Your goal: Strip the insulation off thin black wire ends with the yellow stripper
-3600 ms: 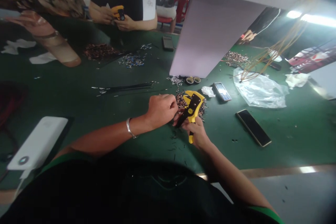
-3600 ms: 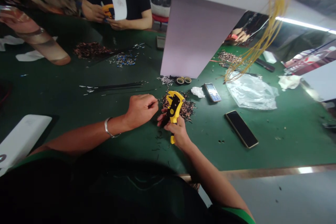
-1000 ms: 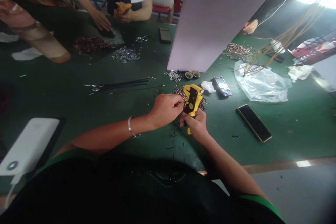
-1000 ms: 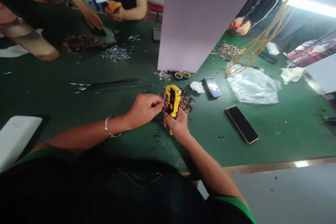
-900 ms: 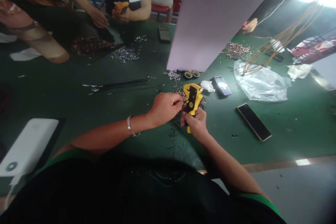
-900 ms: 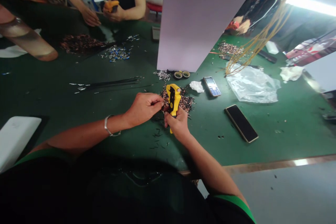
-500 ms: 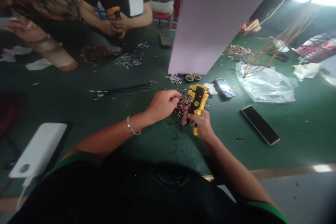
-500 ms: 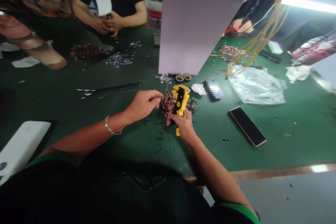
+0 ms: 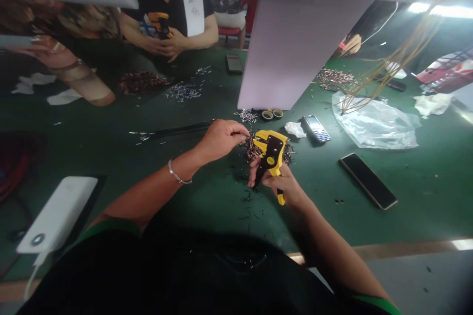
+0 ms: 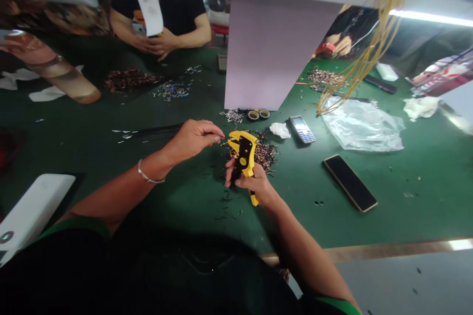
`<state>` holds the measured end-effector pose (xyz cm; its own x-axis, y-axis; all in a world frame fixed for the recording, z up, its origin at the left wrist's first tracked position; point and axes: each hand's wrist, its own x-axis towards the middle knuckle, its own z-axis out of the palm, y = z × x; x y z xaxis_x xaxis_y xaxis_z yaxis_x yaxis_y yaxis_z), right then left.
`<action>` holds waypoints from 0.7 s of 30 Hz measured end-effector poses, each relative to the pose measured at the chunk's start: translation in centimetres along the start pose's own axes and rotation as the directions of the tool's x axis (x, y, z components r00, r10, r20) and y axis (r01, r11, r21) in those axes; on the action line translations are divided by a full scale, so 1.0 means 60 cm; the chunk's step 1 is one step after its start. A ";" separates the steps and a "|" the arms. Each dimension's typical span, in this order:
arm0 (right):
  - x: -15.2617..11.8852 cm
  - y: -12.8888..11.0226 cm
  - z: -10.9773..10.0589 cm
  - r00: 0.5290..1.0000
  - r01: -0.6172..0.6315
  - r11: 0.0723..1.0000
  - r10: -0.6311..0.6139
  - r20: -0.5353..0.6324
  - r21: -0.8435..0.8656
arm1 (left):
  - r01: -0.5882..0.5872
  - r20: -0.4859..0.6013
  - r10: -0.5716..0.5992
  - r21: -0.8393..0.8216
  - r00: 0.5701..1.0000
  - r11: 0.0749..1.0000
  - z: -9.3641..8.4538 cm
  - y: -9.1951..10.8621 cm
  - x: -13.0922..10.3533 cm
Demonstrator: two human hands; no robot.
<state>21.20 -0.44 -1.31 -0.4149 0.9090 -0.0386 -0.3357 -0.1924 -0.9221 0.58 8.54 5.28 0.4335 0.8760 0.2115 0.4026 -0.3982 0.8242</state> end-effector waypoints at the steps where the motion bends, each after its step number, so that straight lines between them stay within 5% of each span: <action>1: 0.000 0.001 0.000 1.000 -0.005 1.000 0.005 0.021 0.001 | -0.018 0.012 0.018 -0.002 1.000 1.000 0.000 0.000 0.000; 21: -0.011 0.000 0.014 0.998 -0.006 1.000 0.007 0.066 -0.005 | -0.025 0.137 0.029 -0.031 0.990 0.999 -0.009 0.005 0.000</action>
<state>20.75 -1.35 -0.95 -0.4722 0.8813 -0.0192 -0.3287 -0.1962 -0.9238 0.25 8.56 5.84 0.5513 0.8185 0.1617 0.3665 -0.4117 0.8344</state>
